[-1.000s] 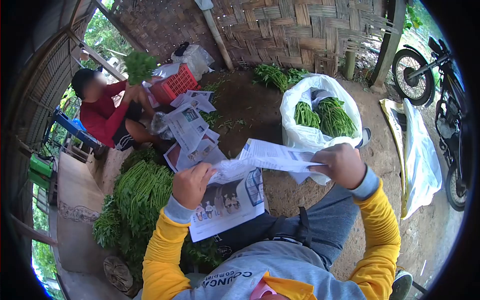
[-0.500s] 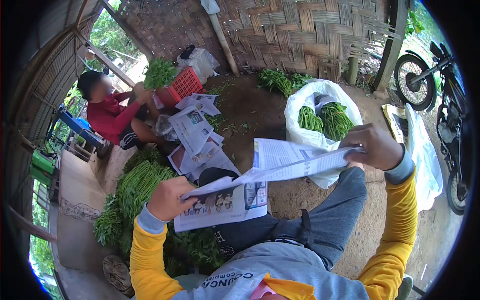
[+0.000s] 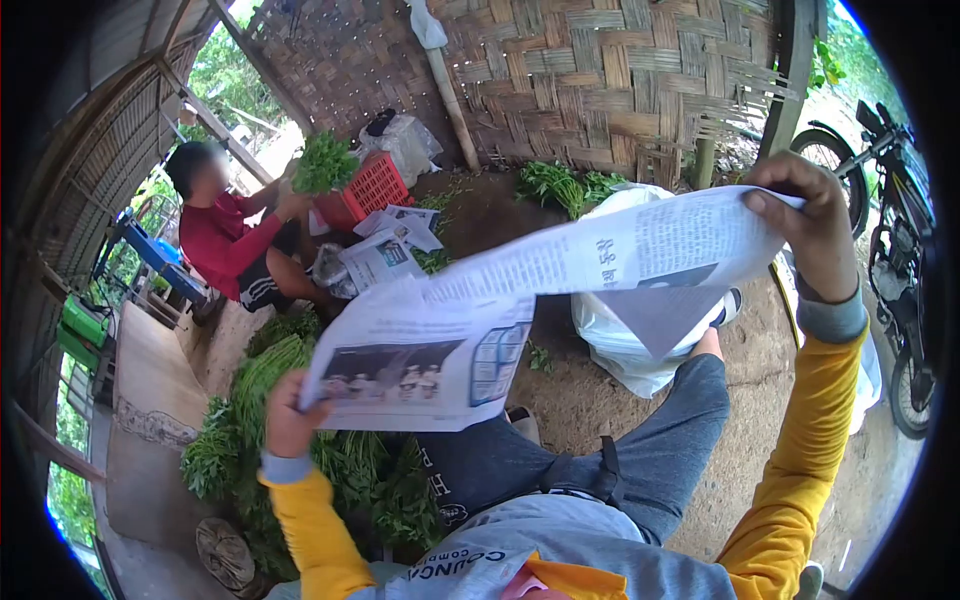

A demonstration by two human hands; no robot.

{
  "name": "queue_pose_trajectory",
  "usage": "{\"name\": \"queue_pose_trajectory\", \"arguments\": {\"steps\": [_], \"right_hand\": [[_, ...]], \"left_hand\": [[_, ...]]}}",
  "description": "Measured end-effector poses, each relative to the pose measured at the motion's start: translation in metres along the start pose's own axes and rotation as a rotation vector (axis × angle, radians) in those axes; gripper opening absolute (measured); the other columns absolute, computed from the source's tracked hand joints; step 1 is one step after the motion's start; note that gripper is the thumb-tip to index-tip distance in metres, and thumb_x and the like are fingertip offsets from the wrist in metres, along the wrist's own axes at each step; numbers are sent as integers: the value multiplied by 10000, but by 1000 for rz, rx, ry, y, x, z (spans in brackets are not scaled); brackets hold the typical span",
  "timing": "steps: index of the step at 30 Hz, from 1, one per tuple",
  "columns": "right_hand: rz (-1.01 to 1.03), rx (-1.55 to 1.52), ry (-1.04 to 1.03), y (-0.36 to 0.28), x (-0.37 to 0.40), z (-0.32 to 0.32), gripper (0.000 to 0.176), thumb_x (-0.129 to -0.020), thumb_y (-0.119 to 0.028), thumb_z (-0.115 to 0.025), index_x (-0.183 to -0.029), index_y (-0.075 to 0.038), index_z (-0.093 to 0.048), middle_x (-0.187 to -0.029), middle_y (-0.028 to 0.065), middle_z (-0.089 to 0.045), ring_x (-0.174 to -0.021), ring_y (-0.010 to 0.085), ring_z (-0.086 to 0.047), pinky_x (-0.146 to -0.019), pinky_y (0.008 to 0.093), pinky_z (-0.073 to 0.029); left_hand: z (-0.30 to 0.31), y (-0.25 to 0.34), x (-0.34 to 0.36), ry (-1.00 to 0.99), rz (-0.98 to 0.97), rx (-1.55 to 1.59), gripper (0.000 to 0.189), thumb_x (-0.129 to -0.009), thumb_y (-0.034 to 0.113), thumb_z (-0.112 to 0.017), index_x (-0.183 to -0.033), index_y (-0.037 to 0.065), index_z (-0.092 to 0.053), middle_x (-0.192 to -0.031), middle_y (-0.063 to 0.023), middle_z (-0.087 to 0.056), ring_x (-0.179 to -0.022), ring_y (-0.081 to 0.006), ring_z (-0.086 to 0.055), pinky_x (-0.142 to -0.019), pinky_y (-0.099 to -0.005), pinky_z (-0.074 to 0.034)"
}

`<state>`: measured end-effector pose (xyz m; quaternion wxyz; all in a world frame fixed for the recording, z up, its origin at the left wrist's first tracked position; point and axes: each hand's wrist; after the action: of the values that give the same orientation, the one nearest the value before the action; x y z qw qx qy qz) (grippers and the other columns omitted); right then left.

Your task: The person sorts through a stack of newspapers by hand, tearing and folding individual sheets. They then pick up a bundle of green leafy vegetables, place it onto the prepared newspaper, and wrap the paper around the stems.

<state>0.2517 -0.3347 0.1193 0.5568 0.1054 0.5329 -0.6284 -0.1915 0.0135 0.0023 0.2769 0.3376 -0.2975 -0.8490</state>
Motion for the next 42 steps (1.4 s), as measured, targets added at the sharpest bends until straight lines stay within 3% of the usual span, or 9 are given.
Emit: {"name": "queue_pose_trajectory", "arguments": {"steps": [3,9,13,22,26,30,32,34,42], "right_hand": [[-83,5,-16,7,-11,-6,150,-781,-112,-717,-840,-22,-614,-759,-10,-615,-693,61,-536,-647,204,-428],[-216,-239,59,12,-22,-7,163,-823,-183,-684,-869,-42,-616,-767,-31,-592,-712,50,-519,-662,190,-399],[-191,-257,109,3,-38,-12,216,-821,-215,-692,-901,-28,-618,-784,-21,-600,-694,59,-535,-646,182,-417],[-378,-272,-31,125,-50,-87,403,-743,-260,-776,-972,31,-619,-833,49,-649,-685,98,-582,-627,225,-488],[-327,-376,-162,131,-31,-138,336,-754,-251,-764,-910,12,-626,-754,0,-605,-669,79,-525,-620,222,-435],[-339,-401,-245,131,-25,-172,285,-783,-229,-737,-894,7,-621,-747,-9,-582,-694,71,-505,-634,221,-416],[-318,-436,-249,144,-23,-191,272,-792,-223,-728,-895,5,-620,-750,-7,-581,-701,72,-507,-635,222,-417],[-360,-402,-260,160,-20,-202,286,-795,-231,-725,-901,11,-616,-760,-9,-580,-707,74,-503,-644,225,-416],[-633,-241,-264,238,22,-225,290,-803,-222,-693,-929,33,-636,-753,36,-617,-668,107,-522,-631,266,-442]], "left_hand": [[-11,-35,5,75,173,40,225,-737,13,-647,-946,52,-573,-806,3,-546,-741,-76,-504,-641,-247,-435],[54,17,-28,641,-117,456,98,-904,149,-567,-901,51,-559,-819,-5,-558,-749,-75,-504,-694,-223,-416],[103,59,-56,680,-235,108,130,-905,157,-566,-936,31,-569,-846,-15,-572,-767,-80,-513,-708,-226,-424],[84,-9,-123,185,-154,-390,194,-809,120,-668,-964,24,-600,-870,-10,-624,-699,-75,-536,-612,-235,-430],[33,-52,-123,257,-234,-445,356,-719,114,-718,-1039,22,-593,-1013,-121,-633,-899,-247,-608,-786,-320,-475],[-47,-14,-123,2,-550,-358,559,-695,260,-761,-1163,46,-541,-1163,-137,-572,-1089,-316,-526,-957,-385,-390],[-90,-19,-122,-194,-498,-196,647,-693,331,-765,-1210,44,-504,-1201,-148,-550,-1117,-319,-508,-980,-401,-366],[-127,-23,-122,-369,-357,-126,630,-693,356,-764,-1183,30,-537,-1208,-150,-547,-1135,-325,-492,-989,-421,-352],[-202,-97,-117,-350,-248,-110,265,-771,279,-695,-827,21,-677,-1146,-124,-588,-1162,-318,-454,-987,-426,-339]]}}
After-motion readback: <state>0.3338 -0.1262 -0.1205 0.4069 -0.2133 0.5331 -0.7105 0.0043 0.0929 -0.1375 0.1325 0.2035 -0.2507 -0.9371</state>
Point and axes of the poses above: each hand's wrist, its own x-axis away from the middle knuckle, its own z-axis out of the back of the hand, y = z × x
